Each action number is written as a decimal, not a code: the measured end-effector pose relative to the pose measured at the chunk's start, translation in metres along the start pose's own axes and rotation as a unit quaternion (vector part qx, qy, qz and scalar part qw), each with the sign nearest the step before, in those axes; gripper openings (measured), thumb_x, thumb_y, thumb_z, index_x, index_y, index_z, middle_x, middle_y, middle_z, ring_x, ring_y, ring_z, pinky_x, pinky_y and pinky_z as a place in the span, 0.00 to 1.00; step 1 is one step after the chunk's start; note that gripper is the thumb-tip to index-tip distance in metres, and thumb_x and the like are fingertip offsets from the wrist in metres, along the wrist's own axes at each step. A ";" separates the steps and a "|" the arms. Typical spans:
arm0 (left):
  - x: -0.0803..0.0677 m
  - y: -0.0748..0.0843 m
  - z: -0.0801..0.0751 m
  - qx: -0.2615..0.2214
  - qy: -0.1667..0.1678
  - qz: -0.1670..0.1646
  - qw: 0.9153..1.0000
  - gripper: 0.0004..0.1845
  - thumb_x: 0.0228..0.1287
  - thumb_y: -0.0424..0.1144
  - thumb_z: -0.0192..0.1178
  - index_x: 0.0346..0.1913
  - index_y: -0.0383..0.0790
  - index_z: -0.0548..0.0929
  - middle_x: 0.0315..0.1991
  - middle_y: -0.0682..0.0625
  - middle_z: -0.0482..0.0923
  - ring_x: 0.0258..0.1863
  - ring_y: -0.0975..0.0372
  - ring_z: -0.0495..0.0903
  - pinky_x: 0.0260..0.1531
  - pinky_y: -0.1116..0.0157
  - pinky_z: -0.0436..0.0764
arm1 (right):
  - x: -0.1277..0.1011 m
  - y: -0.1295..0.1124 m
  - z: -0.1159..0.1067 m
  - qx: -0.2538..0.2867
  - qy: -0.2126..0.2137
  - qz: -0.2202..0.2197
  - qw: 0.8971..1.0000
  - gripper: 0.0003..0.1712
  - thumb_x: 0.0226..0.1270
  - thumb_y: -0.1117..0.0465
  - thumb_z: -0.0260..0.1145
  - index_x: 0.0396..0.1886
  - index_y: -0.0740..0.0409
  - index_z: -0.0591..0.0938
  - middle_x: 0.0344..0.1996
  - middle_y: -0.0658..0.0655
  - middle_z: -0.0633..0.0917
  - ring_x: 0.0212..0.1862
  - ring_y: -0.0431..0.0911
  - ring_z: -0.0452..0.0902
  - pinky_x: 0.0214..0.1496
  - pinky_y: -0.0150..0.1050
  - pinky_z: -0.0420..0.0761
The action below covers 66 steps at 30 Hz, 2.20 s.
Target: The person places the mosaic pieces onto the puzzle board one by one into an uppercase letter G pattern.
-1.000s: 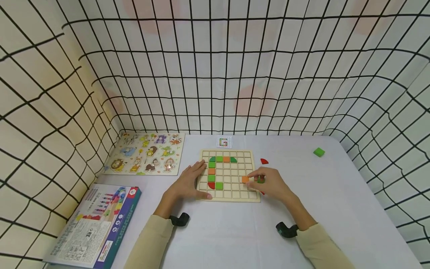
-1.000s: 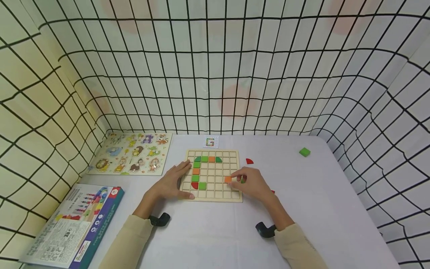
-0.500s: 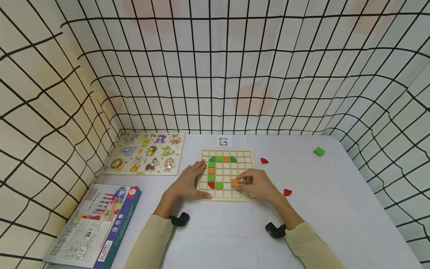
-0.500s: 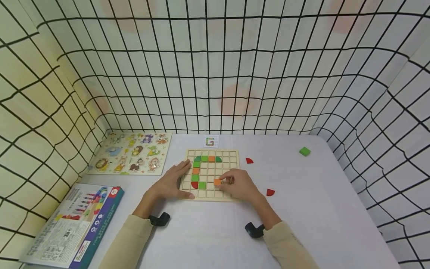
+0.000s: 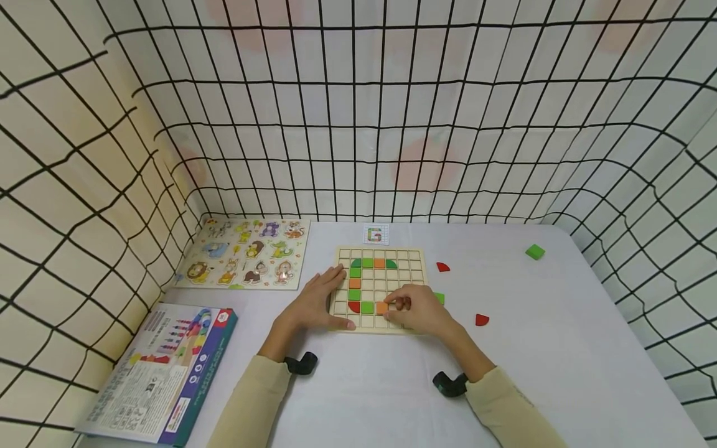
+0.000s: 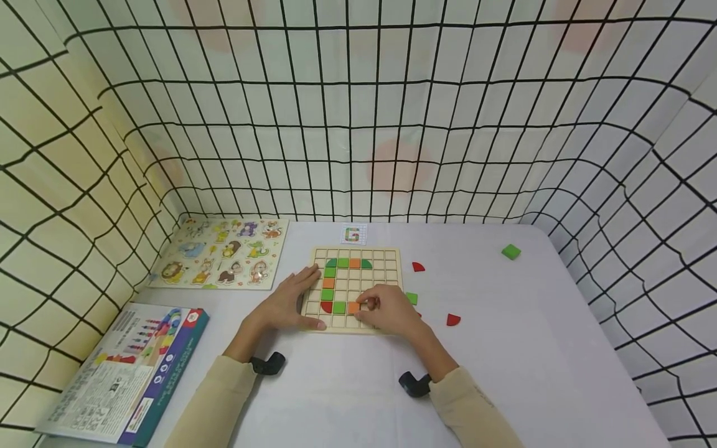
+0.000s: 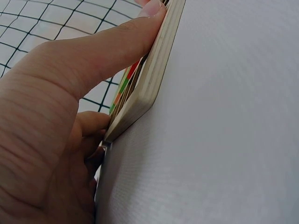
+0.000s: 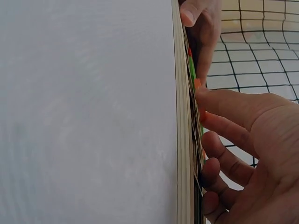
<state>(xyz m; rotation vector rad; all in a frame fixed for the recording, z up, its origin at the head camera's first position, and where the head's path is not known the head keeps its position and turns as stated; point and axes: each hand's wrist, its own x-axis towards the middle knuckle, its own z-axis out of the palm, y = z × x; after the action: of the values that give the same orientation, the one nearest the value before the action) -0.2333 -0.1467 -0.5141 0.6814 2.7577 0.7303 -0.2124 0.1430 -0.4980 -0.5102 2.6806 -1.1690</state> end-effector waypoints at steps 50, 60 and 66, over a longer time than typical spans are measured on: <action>-0.001 0.002 -0.001 -0.008 0.006 0.008 1.000 0.67 0.46 0.68 0.75 0.83 0.43 0.53 0.85 0.51 0.44 0.85 0.54 0.43 0.83 0.50 0.44 | -0.040 0.045 -0.060 -0.021 0.085 0.044 0.995 0.15 0.60 0.54 0.79 0.45 0.51 0.91 0.29 0.49 0.83 0.34 0.45 0.73 0.31 0.32 0.72; -0.002 0.004 -0.003 -0.011 0.007 0.011 1.000 0.67 0.46 0.68 0.75 0.83 0.42 0.54 0.85 0.49 0.44 0.85 0.53 0.43 0.83 0.49 0.44 | -0.064 0.073 -0.076 -0.044 0.112 0.062 0.991 0.15 0.60 0.50 0.79 0.45 0.49 0.90 0.30 0.49 0.82 0.36 0.45 0.73 0.34 0.32 0.74; -0.002 0.005 -0.004 -0.017 0.007 0.013 1.000 0.67 0.45 0.67 0.76 0.83 0.41 0.54 0.85 0.48 0.45 0.85 0.52 0.44 0.83 0.48 0.44 | -0.075 0.089 -0.086 -0.058 0.117 0.091 0.987 0.18 0.60 0.46 0.79 0.47 0.48 0.90 0.31 0.50 0.81 0.37 0.46 0.74 0.35 0.32 0.75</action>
<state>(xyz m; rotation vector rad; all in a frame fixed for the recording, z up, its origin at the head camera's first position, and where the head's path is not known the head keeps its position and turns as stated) -0.2306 -0.1458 -0.5079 0.7088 2.7481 0.7888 -0.1891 0.2854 -0.5034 -0.1460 2.9310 -1.0880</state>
